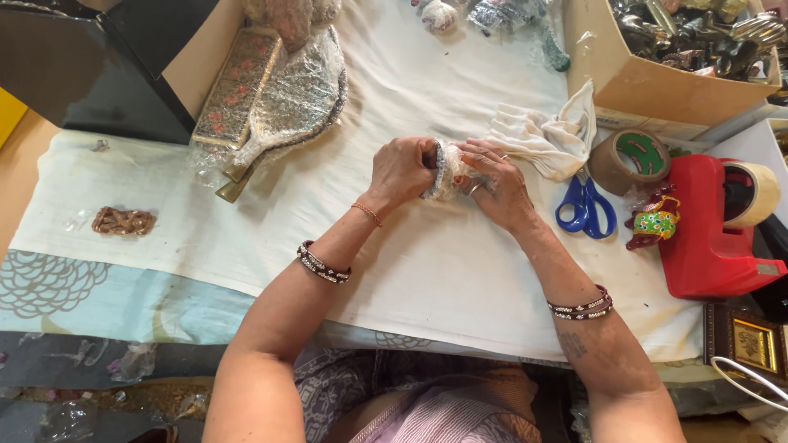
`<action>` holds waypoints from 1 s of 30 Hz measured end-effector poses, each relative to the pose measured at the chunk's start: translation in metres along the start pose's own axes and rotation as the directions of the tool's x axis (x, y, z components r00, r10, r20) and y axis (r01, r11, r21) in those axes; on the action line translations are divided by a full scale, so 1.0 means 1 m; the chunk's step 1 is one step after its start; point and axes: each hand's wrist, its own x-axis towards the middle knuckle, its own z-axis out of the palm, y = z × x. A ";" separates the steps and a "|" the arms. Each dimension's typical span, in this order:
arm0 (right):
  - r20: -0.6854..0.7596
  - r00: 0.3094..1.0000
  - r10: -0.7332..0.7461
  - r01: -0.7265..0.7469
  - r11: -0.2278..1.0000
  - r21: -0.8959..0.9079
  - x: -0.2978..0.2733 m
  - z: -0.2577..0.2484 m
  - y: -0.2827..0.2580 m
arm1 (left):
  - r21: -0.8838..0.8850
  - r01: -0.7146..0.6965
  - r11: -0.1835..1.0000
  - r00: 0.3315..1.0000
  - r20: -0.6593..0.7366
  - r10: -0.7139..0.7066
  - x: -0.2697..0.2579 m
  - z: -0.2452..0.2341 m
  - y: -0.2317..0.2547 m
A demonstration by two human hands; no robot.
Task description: Cleaning a small gold-colored deity figurine with a cloth and wrapping it in bubble wrap.
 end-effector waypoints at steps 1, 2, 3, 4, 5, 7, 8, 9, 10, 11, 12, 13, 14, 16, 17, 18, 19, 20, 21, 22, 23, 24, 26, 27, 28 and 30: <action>-0.002 1.000 0.000 0.000 1.000 -0.001 0.000 0.001 0.001 | 0.000 -0.002 1.000 1.000 0.000 0.002 0.004 -0.005 -0.004; -0.001 1.000 0.008 -0.008 1.000 0.010 0.000 0.001 0.002 | 0.017 0.010 1.000 0.989 0.147 -0.013 0.008 -0.009 -0.008; 0.001 1.000 0.015 -0.015 1.000 0.020 -0.001 0.002 0.003 | 0.036 0.020 0.999 0.957 0.290 -0.029 0.011 -0.013 -0.011; 0.000 1.000 0.015 -0.015 1.000 0.019 -0.001 0.002 0.003 | 0.036 0.018 0.999 0.957 0.290 -0.028 0.011 -0.020 -0.015; -0.002 1.000 0.003 -0.003 1.000 0.011 0.000 0.001 0.004 | -0.141 0.061 0.988 0.932 0.363 -0.006 0.011 -0.028 -0.019; -0.002 1.000 -0.009 0.009 1.000 0.003 -0.001 0.002 0.004 | -0.311 0.118 0.943 0.903 0.429 0.028 0.011 -0.041 -0.027; -0.003 1.000 -0.013 0.013 1.000 0.002 0.000 0.002 0.004 | -0.222 0.137 0.966 0.927 0.372 -0.046 0.013 -0.047 -0.032; -0.004 1.000 -0.018 0.018 1.000 0.001 0.000 0.001 0.005 | -0.133 0.161 0.978 0.945 0.305 -0.114 0.015 -0.053 -0.036; -0.008 1.000 -0.018 0.018 1.000 0.001 0.000 0.002 0.003 | -0.131 0.159 0.979 0.946 0.306 -0.112 0.016 -0.056 -0.031; -0.005 1.000 -0.010 0.010 1.000 -0.002 0.001 0.002 0.002 | -0.280 0.108 0.954 0.977 0.206 -0.050 0.018 -0.059 -0.027; -0.002 1.000 0.000 0.000 1.000 -0.005 0.001 0.001 0.002 | -0.419 0.041 0.907 0.995 0.098 0.000 0.020 -0.061 -0.022; -0.006 1.000 0.001 -0.001 1.000 -0.007 0.001 0.001 0.002 | -0.419 0.038 0.907 0.995 0.099 0.004 0.017 -0.065 -0.011; -0.004 1.000 0.006 -0.006 1.000 -0.020 0.001 0.001 0.002 | -0.441 -0.124 0.889 0.988 0.028 0.152 0.014 -0.068 0.000; -0.004 1.000 0.015 -0.015 0.999 -0.036 0.000 0.001 0.003 | -0.454 -0.284 0.844 0.953 -0.041 0.299 0.010 -0.064 0.012; -0.002 1.000 -0.005 0.004 1.000 -0.030 0.000 0.001 0.004 | -0.419 -0.291 0.860 0.948 -0.005 0.319 0.009 -0.057 0.013; 0.000 1.000 -0.024 0.024 0.999 -0.022 -0.001 0.001 0.004 | -0.383 -0.299 0.874 0.941 0.032 0.336 0.007 -0.050 0.014; -0.002 1.000 -0.020 0.020 1.000 -0.023 -0.002 0.002 0.004 | -0.385 -0.299 0.873 0.941 0.035 0.338 0.005 -0.048 0.015; -0.004 1.000 -0.007 0.007 0.999 -0.041 -0.001 0.002 0.004 | -0.433 -0.190 0.881 0.966 0.081 0.248 0.004 -0.046 0.017; -0.006 1.000 0.006 -0.006 0.998 -0.060 -0.001 0.003 0.003 | -0.474 -0.077 0.877 0.979 0.132 0.157 0.002 -0.044 0.018; -0.009 1.000 0.008 -0.008 0.998 -0.062 -0.001 0.003 0.002 | -0.475 -0.079 0.876 0.978 0.134 0.161 0.003 -0.042 0.018; -0.009 1.000 0.023 -0.023 0.998 -0.053 -0.001 0.003 0.002 | -0.445 -0.041 0.895 0.984 0.136 0.113 0.003 -0.039 0.018; -0.009 0.999 0.038 -0.039 0.998 -0.045 -0.001 0.003 0.001 | -0.415 -0.002 0.910 0.988 0.137 0.065 0.004 -0.037 0.018; -0.013 1.000 0.016 -0.017 0.998 -0.064 -0.002 0.001 -0.001 | -0.438 -0.005 0.899 0.993 0.105 0.057 0.003 -0.033 0.019; -0.013 1.000 -0.009 0.008 0.997 -0.080 -0.003 0.001 -0.002 | -0.458 -0.007 0.889 0.997 0.070 0.044 0.003 -0.031 0.020; -0.016 1.000 -0.004 0.003 0.996 -0.084 -0.001 -0.004 -0.012 | -0.461 -0.009 0.887 0.996 0.075 0.049 0.001 -0.029 0.025; 0.021 1.000 0.023 -0.022 0.998 -0.064 0.003 -0.012 -0.033 | -0.452 0.131 0.882 0.991 0.060 -0.117 -0.002 -0.024 0.034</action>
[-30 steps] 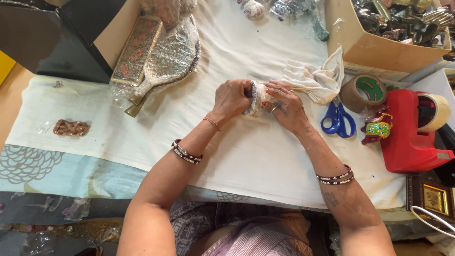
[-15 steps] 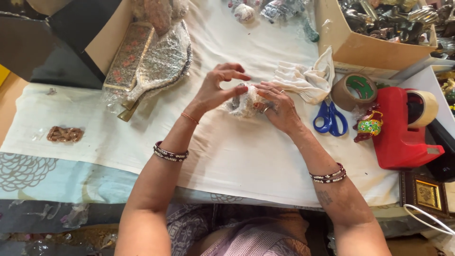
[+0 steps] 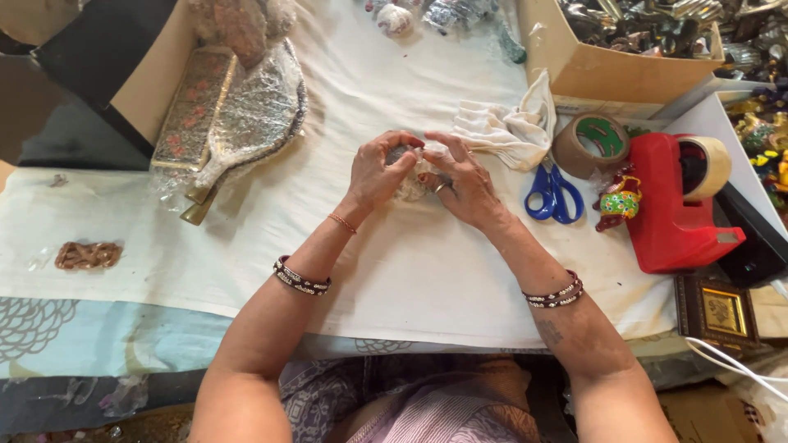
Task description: Cleaning a small gold-colored deity figurine with a cloth and wrapping it in bubble wrap.
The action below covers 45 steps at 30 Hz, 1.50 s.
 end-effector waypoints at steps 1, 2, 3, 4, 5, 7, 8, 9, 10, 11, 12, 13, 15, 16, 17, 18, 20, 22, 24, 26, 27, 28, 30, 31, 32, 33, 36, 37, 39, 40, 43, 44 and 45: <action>-0.003 1.000 0.006 -0.006 1.000 -0.003 0.000 -0.001 -0.001 | -0.003 -0.002 1.000 1.000 0.007 0.002 -0.001 0.002 0.001; -0.016 0.999 -0.039 0.038 0.998 -0.040 0.001 -0.002 -0.002 | -0.039 0.058 0.998 0.998 -0.005 -0.058 -0.001 0.004 0.003; -0.027 0.996 -0.084 0.082 0.994 -0.077 0.001 -0.003 -0.003 | -0.076 0.117 0.990 0.993 -0.014 -0.118 -0.001 0.005 0.004; -0.031 0.996 -0.078 0.075 0.994 -0.081 0.000 -0.004 -0.004 | -0.077 0.115 0.990 0.993 -0.007 -0.116 -0.002 0.009 0.000; -0.030 0.996 -0.088 0.084 0.990 -0.112 0.000 -0.004 -0.005 | -0.032 0.064 0.997 0.997 -0.050 -0.065 -0.004 0.013 -0.005; -0.033 0.995 -0.097 0.092 0.985 -0.144 0.000 -0.005 -0.005 | 0.016 0.010 1.000 0.996 -0.088 -0.008 -0.005 0.018 -0.015; -0.004 0.996 -0.085 0.084 0.990 -0.113 0.000 -0.004 -0.005 | 0.054 -0.043 0.998 0.994 -0.095 0.048 -0.007 0.019 -0.021; 0.024 0.997 -0.074 0.075 0.994 -0.082 0.000 -0.003 -0.005 | 0.093 -0.095 0.991 0.990 -0.099 0.104 -0.008 0.021 -0.026; 0.025 0.997 -0.075 0.077 0.994 -0.080 0.000 -0.002 -0.004 | 0.094 -0.093 0.991 0.990 -0.101 0.103 -0.010 0.019 -0.022; 0.021 0.997 -0.068 0.070 0.994 -0.081 -0.001 -0.002 -0.004 | 0.093 -0.071 0.993 0.994 -0.078 0.079 -0.011 0.017 -0.017; 0.016 0.998 -0.063 0.064 0.994 -0.083 0.000 -0.002 -0.004 | 0.093 -0.051 0.994 0.997 -0.056 0.057 -0.011 0.014 -0.012; 0.016 0.998 -0.066 0.067 0.994 -0.082 0.000 -0.001 -0.003 | 0.095 -0.051 0.994 0.997 -0.058 0.057 -0.009 0.014 -0.012; 0.004 0.998 -0.066 0.066 0.995 -0.071 -0.001 0.001 -0.001 | -0.092 0.031 0.995 0.999 -0.017 -0.033 -0.006 0.012 -0.013; 0.003 0.998 -0.068 0.068 0.995 -0.069 -0.001 0.002 0.001 | -0.089 0.030 0.996 0.999 -0.019 -0.032 -0.004 0.012 -0.014; 0.008 0.998 -0.055 0.055 0.998 -0.038 -0.002 0.004 0.003 | -0.166 0.062 0.984 0.998 0.009 -0.061 -0.002 0.012 -0.015; 0.013 0.999 -0.041 0.042 0.999 -0.011 -0.003 0.004 0.006 | -0.243 0.093 0.966 0.996 0.040 -0.086 0.000 0.013 -0.016; 0.009 1.000 0.030 -0.030 0.999 0.026 -0.004 0.005 0.008 | -0.211 0.067 0.975 0.998 0.020 -0.064 0.001 0.013 -0.020; 0.009 0.995 0.104 -0.104 0.993 0.064 -0.004 0.001 0.005 | -0.180 0.043 0.983 0.999 0.002 -0.043 0.001 0.012 -0.019; 0.011 0.996 0.087 -0.087 0.996 0.000 -0.001 -0.007 -0.003 | -0.153 0.094 0.984 0.996 0.018 -0.092 0.001 0.010 -0.015; -0.011 1.000 0.015 -0.015 1.000 -0.024 0.001 -0.014 -0.008 | -0.159 0.060 0.985 0.998 0.003 -0.060 0.003 0.012 -0.020; -0.028 0.998 -0.058 0.057 0.997 -0.048 0.001 -0.018 -0.011 | -0.165 0.028 0.986 0.999 -0.014 -0.031 0.004 0.013 -0.022; -0.032 0.998 -0.056 0.055 0.997 -0.053 0.001 -0.021 -0.010 | -0.166 0.024 0.986 1.000 -0.009 -0.025 0.004 0.013 -0.021; -0.268 0.940 -0.211 0.182 0.975 -0.130 0.000 -0.030 -0.009 | -0.153 0.086 0.984 0.996 -0.001 -0.087 0.003 0.013 -0.019; -0.270 0.939 -0.212 0.181 0.974 -0.136 0.000 -0.034 -0.010 | -0.156 0.081 0.984 0.997 0.002 -0.082 0.003 0.012 -0.015; -0.355 0.919 -0.173 0.130 0.981 -0.142 -0.001 -0.038 -0.012 | -0.147 0.107 0.983 0.994 0.017 -0.106 0.002 0.011 -0.012; -0.438 0.889 -0.136 0.080 0.986 -0.145 -0.001 -0.042 -0.013 | -0.137 0.133 0.982 0.991 0.032 -0.130 0.001 0.010 -0.009; -0.483 0.876 -0.005 -0.012 0.999 -0.034 -0.001 -0.045 -0.020 | -0.154 0.170 0.973 0.985 0.062 -0.162 0.002 0.009 -0.006; -0.485 0.874 -0.007 -0.011 0.999 -0.035 0.002 -0.037 -0.017 | -0.154 0.167 0.974 0.985 0.062 -0.159 0.004 0.010 -0.010; -0.382 0.923 -0.056 -0.020 0.981 -0.192 0.004 -0.022 -0.010 | -0.096 0.116 0.989 0.993 0.024 -0.114 0.005 0.013 -0.018; -0.384 0.922 -0.056 -0.020 0.981 -0.191 0.004 -0.013 -0.011 | -0.094 0.114 0.989 0.993 0.024 -0.113 0.003 0.011 -0.013; -0.272 0.960 0.064 -0.109 0.982 -0.154 0.003 0.006 -0.014 | -0.130 -0.089 0.988 0.991 -0.107 0.076 -0.002 0.004 0.005; -0.269 0.960 0.071 -0.111 0.985 -0.134 0.001 0.009 -0.015 | 0.101 -0.283 0.954 0.932 -0.205 0.298 -0.005 0.001 0.011; -0.267 0.961 0.078 -0.112 0.987 -0.115 0.000 0.012 -0.016 | 0.341 -0.428 0.837 0.820 -0.243 0.518 -0.008 -0.002 0.018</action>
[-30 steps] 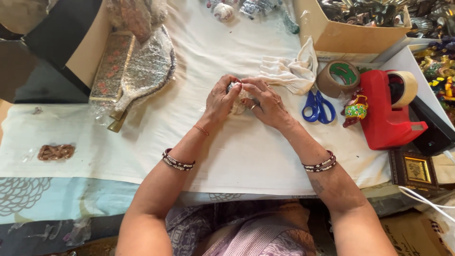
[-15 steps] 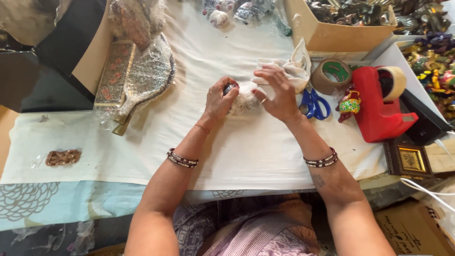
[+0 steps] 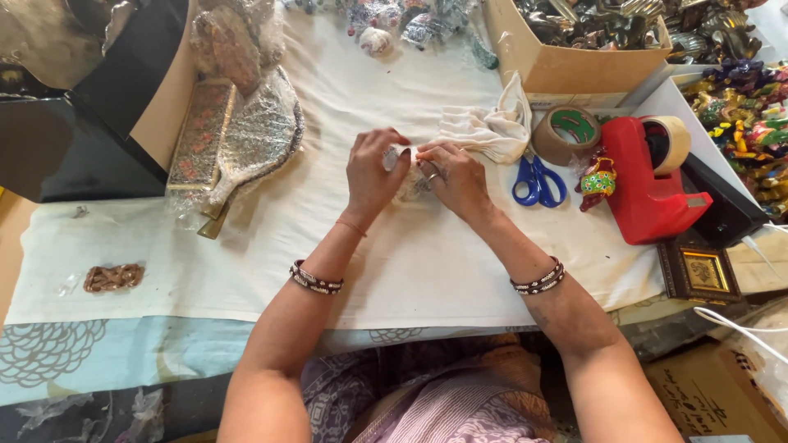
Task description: Cleaning a small gold-colored deity figurine with a cloth and wrapping it in bubble wrap.
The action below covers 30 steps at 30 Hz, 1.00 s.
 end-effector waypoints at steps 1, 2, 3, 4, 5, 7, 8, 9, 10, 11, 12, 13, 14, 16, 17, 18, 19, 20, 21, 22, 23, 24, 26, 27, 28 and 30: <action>0.001 1.000 -0.002 0.002 1.000 0.001 0.000 0.000 0.001 | 0.002 0.000 1.000 1.000 -0.002 0.000 -0.004 0.001 -0.003; -0.016 1.000 -0.020 0.020 1.000 0.014 0.000 -0.001 0.002 | 0.096 -0.078 0.992 0.993 0.091 0.069 -0.008 0.003 -0.005; -0.033 0.999 -0.037 0.038 0.999 0.028 -0.001 0.000 0.003 | 0.182 -0.163 0.970 0.974 0.189 0.128 -0.013 0.004 -0.008; -0.032 0.999 -0.040 0.041 0.999 0.030 0.000 0.000 0.004 | 0.185 -0.162 0.969 0.974 0.187 0.127 -0.011 0.002 -0.005; -0.022 0.999 -0.048 0.049 0.999 0.020 -0.001 -0.001 0.005 | 0.256 -0.226 0.940 0.956 0.242 0.164 -0.010 0.001 -0.002; -0.011 0.998 -0.062 0.062 0.998 0.013 -0.001 0.000 0.009 | 0.326 -0.290 0.900 0.935 0.296 0.194 -0.001 -0.008 0.018; 0.004 0.998 -0.055 0.055 0.998 0.040 0.000 0.000 0.011 | 0.382 -0.271 0.883 0.915 0.388 0.112 0.006 -0.015 0.036; 0.021 0.999 -0.050 0.048 0.997 0.066 0.001 0.000 0.014 | 0.437 -0.256 0.862 0.883 0.470 0.024 0.014 -0.022 0.054; 0.023 0.998 -0.054 0.052 0.996 0.067 0.001 0.000 0.016 | 0.441 -0.253 0.861 0.884 0.466 0.022 0.012 -0.021 0.058; 0.030 0.998 -0.046 0.043 0.994 0.096 0.001 0.000 0.017 | 0.511 -0.290 0.809 0.859 0.512 -0.015 0.010 -0.020 0.062; 0.037 0.999 -0.039 0.034 0.992 0.125 0.001 0.000 0.019 | 0.573 -0.329 0.750 0.832 0.552 -0.057 0.009 -0.019 0.067; 0.040 0.998 -0.040 0.035 0.991 0.127 0.000 0.000 0.019 | 0.575 -0.326 0.750 0.832 0.551 -0.061 0.000 -0.010 0.060; 0.035 0.999 -0.029 0.025 0.993 0.114 -0.001 0.001 0.019 | 0.660 -0.389 0.643 0.834 0.548 -0.058 -0.008 -0.001 0.054; 0.030 0.999 -0.023 0.019 0.994 0.104 -0.001 0.000 0.018 | 0.732 -0.440 0.519 0.838 0.543 -0.056 -0.018 0.012 0.042; 0.004 0.999 -0.039 0.038 0.996 0.077 -0.002 -0.001 0.017 | 0.737 -0.388 0.554 0.875 0.483 -0.029 -0.022 0.017 0.037; -0.023 0.998 -0.056 0.057 0.997 0.050 -0.002 -0.001 0.016 | 0.735 -0.337 0.588 0.908 0.419 -0.004 -0.025 0.022 0.032; -0.020 0.998 -0.055 0.056 0.997 0.050 -0.002 -0.003 0.017 | 0.736 -0.336 0.589 0.908 0.419 -0.006 -0.031 0.028 0.017; -0.050 0.998 -0.049 0.049 0.999 0.012 -0.002 -0.004 0.018 | 0.716 -0.329 0.615 0.912 0.410 0.010 -0.037 0.034 0.002; -0.082 0.996 -0.046 0.044 0.999 -0.027 0.001 -0.005 0.019 | 0.698 -0.322 0.640 0.917 0.398 0.027 -0.041 0.040 -0.013; -0.082 0.995 -0.049 0.047 0.999 -0.026 0.002 -0.005 0.021 | 0.700 -0.321 0.638 0.918 0.396 0.027 -0.030 0.030 -0.007; -0.085 0.995 0.053 -0.047 0.996 0.072 0.003 -0.005 0.024 | 0.604 -0.232 0.762 0.919 0.393 -0.032 -0.020 0.020 -0.001; -0.077 0.985 0.155 -0.141 0.976 0.169 0.003 -0.005 0.026 | 0.494 -0.129 0.860 0.913 0.397 -0.091 -0.010 0.011 0.005; -0.080 0.977 0.197 -0.182 0.969 0.167 0.003 -0.005 0.031 | 0.442 -0.029 0.897 0.915 0.373 -0.154 0.000 -0.003 -0.002; -0.086 0.967 0.241 -0.225 0.961 0.163 0.003 -0.004 0.034 | 0.382 0.069 0.922 0.910 0.353 -0.215 0.005 -0.010 -0.006; -0.084 0.967 0.240 -0.224 0.961 0.164 0.002 -0.003 0.035 | 0.384 0.071 0.921 0.910 0.352 -0.217 0.006 -0.014 -0.013; -0.079 0.973 0.217 -0.202 0.967 0.158 0.005 0.001 0.035 | 0.367 0.077 0.927 0.954 0.243 -0.175 0.009 -0.024 -0.030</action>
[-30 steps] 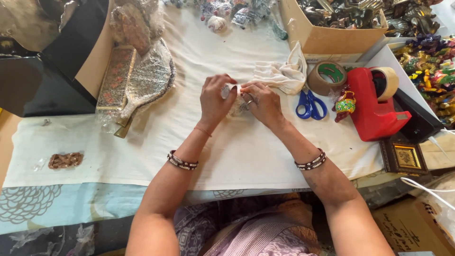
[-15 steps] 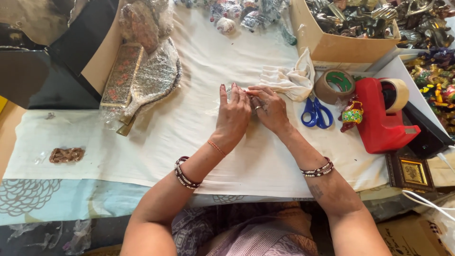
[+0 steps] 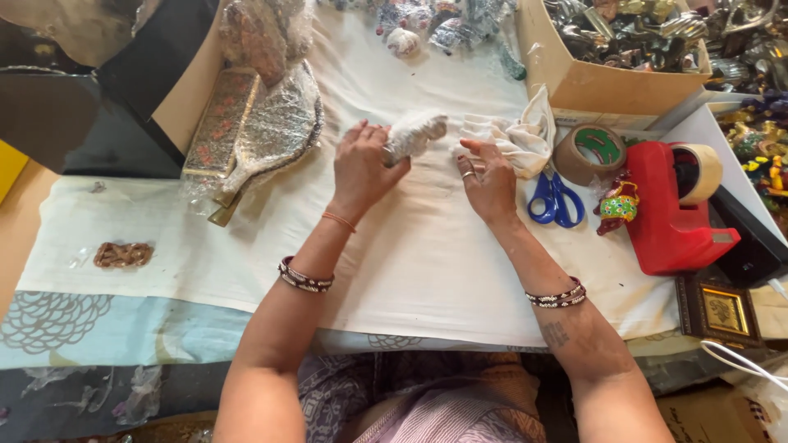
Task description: Cleaning a small gold-colored deity figurine with a cloth and wrapping it in bubble wrap.
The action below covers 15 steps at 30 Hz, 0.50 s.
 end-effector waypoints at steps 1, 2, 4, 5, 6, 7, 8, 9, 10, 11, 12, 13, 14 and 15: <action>0.004 1.000 -0.003 0.003 1.000 0.004 -0.001 0.000 -0.004 | 0.005 0.004 1.000 1.000 -0.002 -0.004 0.000 0.006 -0.012; 0.070 0.989 0.131 -0.130 0.991 -0.018 -0.002 0.001 -0.007 | -0.015 0.019 1.000 1.000 -0.020 -0.020 -0.001 0.011 -0.025; 0.134 0.957 0.256 -0.252 0.967 -0.047 -0.003 0.001 -0.009 | -0.033 0.034 0.999 0.998 -0.045 -0.035 0.001 0.025 -0.052; 0.148 0.978 0.150 -0.130 0.983 -0.133 -0.005 0.002 -0.006 | -0.096 0.097 0.991 0.995 0.019 -0.096 0.002 0.033 -0.066; 0.172 0.984 0.043 -0.005 0.977 -0.215 -0.007 0.003 -0.004 | -0.154 0.164 0.974 0.985 0.087 -0.152 0.003 0.042 -0.081; 0.173 0.984 0.041 -0.003 0.977 -0.214 -0.007 0.003 -0.006 | -0.153 0.164 0.974 0.985 0.085 -0.153 0.003 0.042 -0.086; 0.214 0.974 0.073 -0.020 0.970 -0.241 -0.007 0.004 -0.008 | -0.170 0.173 0.970 0.982 0.108 -0.156 0.003 0.042 -0.092; 0.256 0.961 0.109 -0.037 0.962 -0.271 -0.008 0.004 -0.009 | -0.187 0.184 0.965 0.978 0.133 -0.161 0.001 0.042 -0.097; 0.259 0.960 0.109 -0.036 0.962 -0.270 -0.009 0.004 -0.009 | -0.186 0.187 0.965 0.977 0.133 -0.164 0.002 0.038 -0.096; 0.260 0.961 0.096 -0.020 0.960 -0.280 -0.009 0.005 -0.008 | -0.268 0.237 0.934 0.966 0.164 -0.198 0.003 0.034 -0.096; 0.262 0.961 0.084 -0.005 0.957 -0.289 -0.010 0.005 -0.008 | -0.345 0.286 0.894 0.953 0.198 -0.228 0.005 0.029 -0.095; 0.263 0.961 0.082 -0.003 0.957 -0.289 -0.010 0.005 -0.009 | -0.345 0.287 0.894 0.953 0.197 -0.230 0.004 0.036 -0.100; 0.268 0.960 0.082 -0.001 0.958 -0.287 -0.010 0.005 -0.009 | -0.350 0.267 0.898 0.963 0.138 -0.233 0.003 0.042 -0.105; 0.273 0.958 0.081 0.000 0.958 -0.286 -0.010 0.004 -0.009 | -0.355 0.248 0.901 0.969 0.079 -0.235 0.002 0.049 -0.110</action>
